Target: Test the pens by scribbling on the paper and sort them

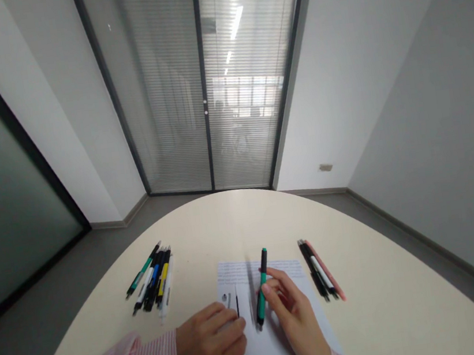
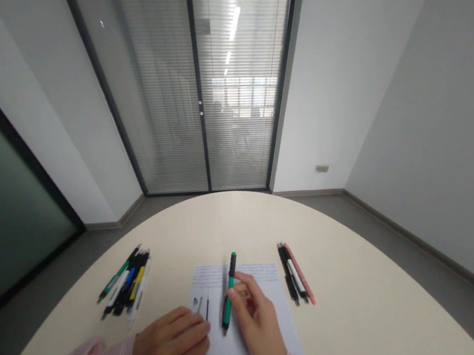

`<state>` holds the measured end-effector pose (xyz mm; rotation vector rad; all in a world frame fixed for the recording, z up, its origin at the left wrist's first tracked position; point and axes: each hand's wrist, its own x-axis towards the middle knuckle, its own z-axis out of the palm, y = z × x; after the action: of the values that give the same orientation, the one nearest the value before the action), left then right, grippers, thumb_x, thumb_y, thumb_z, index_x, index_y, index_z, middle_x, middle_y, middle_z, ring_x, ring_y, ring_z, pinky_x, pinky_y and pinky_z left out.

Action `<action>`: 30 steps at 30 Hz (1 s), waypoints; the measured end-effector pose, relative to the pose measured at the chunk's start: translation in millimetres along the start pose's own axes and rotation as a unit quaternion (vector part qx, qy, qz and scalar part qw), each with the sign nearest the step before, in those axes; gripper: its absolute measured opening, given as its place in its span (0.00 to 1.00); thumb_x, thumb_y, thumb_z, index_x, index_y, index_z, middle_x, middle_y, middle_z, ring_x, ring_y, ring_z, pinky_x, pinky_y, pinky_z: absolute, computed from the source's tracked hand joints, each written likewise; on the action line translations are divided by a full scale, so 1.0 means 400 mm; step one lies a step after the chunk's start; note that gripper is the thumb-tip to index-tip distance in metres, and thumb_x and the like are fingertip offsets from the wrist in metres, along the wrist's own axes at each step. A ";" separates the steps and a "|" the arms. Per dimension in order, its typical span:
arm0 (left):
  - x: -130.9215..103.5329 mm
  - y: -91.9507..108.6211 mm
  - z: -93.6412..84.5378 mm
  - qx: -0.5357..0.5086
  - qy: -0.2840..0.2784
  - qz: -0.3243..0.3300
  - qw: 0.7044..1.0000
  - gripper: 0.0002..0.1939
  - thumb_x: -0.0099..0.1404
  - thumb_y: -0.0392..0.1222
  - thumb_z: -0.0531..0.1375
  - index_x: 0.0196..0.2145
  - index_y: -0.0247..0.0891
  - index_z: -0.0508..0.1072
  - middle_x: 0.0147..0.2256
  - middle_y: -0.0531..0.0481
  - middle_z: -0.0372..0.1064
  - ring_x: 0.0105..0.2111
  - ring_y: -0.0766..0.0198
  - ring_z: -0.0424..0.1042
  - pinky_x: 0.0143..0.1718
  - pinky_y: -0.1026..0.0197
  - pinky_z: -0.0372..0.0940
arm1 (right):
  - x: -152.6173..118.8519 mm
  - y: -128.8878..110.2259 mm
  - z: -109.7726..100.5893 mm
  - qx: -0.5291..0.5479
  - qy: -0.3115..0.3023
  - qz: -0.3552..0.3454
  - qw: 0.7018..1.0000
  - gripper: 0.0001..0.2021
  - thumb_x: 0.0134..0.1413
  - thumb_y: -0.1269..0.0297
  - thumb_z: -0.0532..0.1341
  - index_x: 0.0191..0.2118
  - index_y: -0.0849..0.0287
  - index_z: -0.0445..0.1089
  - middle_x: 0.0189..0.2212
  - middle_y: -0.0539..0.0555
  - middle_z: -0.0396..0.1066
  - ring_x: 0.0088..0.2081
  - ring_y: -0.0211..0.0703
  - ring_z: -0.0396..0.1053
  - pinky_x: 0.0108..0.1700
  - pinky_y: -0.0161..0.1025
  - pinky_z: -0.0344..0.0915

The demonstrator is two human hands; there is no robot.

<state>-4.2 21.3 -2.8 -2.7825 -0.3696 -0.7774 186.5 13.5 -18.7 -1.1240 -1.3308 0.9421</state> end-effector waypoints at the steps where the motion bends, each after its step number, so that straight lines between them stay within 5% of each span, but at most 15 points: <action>1: 0.002 0.001 -0.002 -0.002 -0.001 0.001 1.000 0.12 0.67 0.30 0.49 0.31 0.31 0.71 0.33 0.45 0.73 0.31 0.59 0.70 0.33 0.56 0.65 | 0.000 0.000 -0.002 -0.002 -0.003 0.003 1.000 0.15 0.57 0.55 0.58 0.45 0.58 0.65 0.30 0.52 0.70 0.32 0.42 0.68 0.34 0.36 0.64; 5: 0.005 0.009 -0.017 -0.050 0.019 0.005 0.999 0.11 0.68 0.29 0.48 0.33 0.31 0.70 0.33 0.43 0.74 0.32 0.58 0.71 0.33 0.56 0.66 | -0.003 -0.008 -0.009 -0.027 0.012 0.004 1.000 0.15 0.56 0.55 0.58 0.44 0.59 0.67 0.32 0.53 0.71 0.35 0.44 0.68 0.37 0.37 0.65; 8: -0.002 0.015 -0.031 -0.196 0.125 -0.068 0.970 0.12 0.72 0.34 0.45 0.40 0.34 0.67 0.35 0.43 0.73 0.35 0.59 0.72 0.36 0.59 0.67 | -0.007 -0.025 -0.014 -0.045 0.012 -0.010 0.999 0.13 0.59 0.56 0.55 0.44 0.57 0.67 0.33 0.52 0.69 0.37 0.43 0.67 0.39 0.37 0.64; 12: -0.007 0.006 -0.050 -0.318 0.322 -0.295 0.842 0.03 0.70 0.37 0.51 0.39 0.40 0.64 0.33 0.48 0.70 0.31 0.64 0.71 0.33 0.62 0.68 | -0.013 -0.044 -0.012 -0.074 -0.024 -0.022 0.997 0.13 0.61 0.56 0.52 0.43 0.57 0.68 0.30 0.50 0.67 0.34 0.41 0.66 0.38 0.36 0.63; 15: -0.007 -0.012 -0.057 -0.341 0.398 -0.376 0.764 0.02 0.68 0.38 0.54 0.37 0.39 0.65 0.33 0.49 0.69 0.28 0.65 0.70 0.30 0.62 0.68 | -0.015 -0.045 -0.007 -0.105 -0.034 -0.028 0.994 0.15 0.61 0.55 0.51 0.46 0.57 0.67 0.27 0.49 0.65 0.31 0.40 0.65 0.35 0.34 0.63; 20: -0.011 -0.028 -0.052 -0.391 0.402 -0.428 0.709 0.04 0.67 0.41 0.55 0.37 0.39 0.67 0.34 0.49 0.69 0.31 0.64 0.70 0.31 0.63 0.69 | -0.012 -0.045 -0.003 -0.138 -0.105 -0.057 0.983 0.16 0.62 0.56 0.51 0.47 0.56 0.69 0.27 0.50 0.69 0.27 0.38 0.65 0.31 0.33 0.63; 26: -0.002 -0.013 -0.059 -0.411 0.360 -0.416 0.727 0.06 0.66 0.42 0.57 0.36 0.37 0.67 0.32 0.48 0.70 0.29 0.63 0.71 0.31 0.62 0.69 | -0.011 -0.058 -0.002 -0.135 -0.123 -0.072 0.981 0.15 0.62 0.57 0.51 0.41 0.57 0.72 0.24 0.50 0.68 0.29 0.40 0.67 0.32 0.32 0.63; 30: 0.001 -0.014 -0.062 -0.408 0.389 -0.424 0.709 0.06 0.66 0.43 0.57 0.36 0.38 0.67 0.33 0.49 0.70 0.30 0.64 0.71 0.31 0.63 0.69 | -0.014 -0.058 -0.002 -0.133 -0.113 -0.068 0.982 0.14 0.61 0.57 0.51 0.40 0.57 0.72 0.23 0.50 0.67 0.29 0.40 0.67 0.33 0.33 0.63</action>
<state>-17.3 19.8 19.0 -2.3618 -1.4246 -2.7547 184.9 2.7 2.4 -1.1326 -1.7360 0.8257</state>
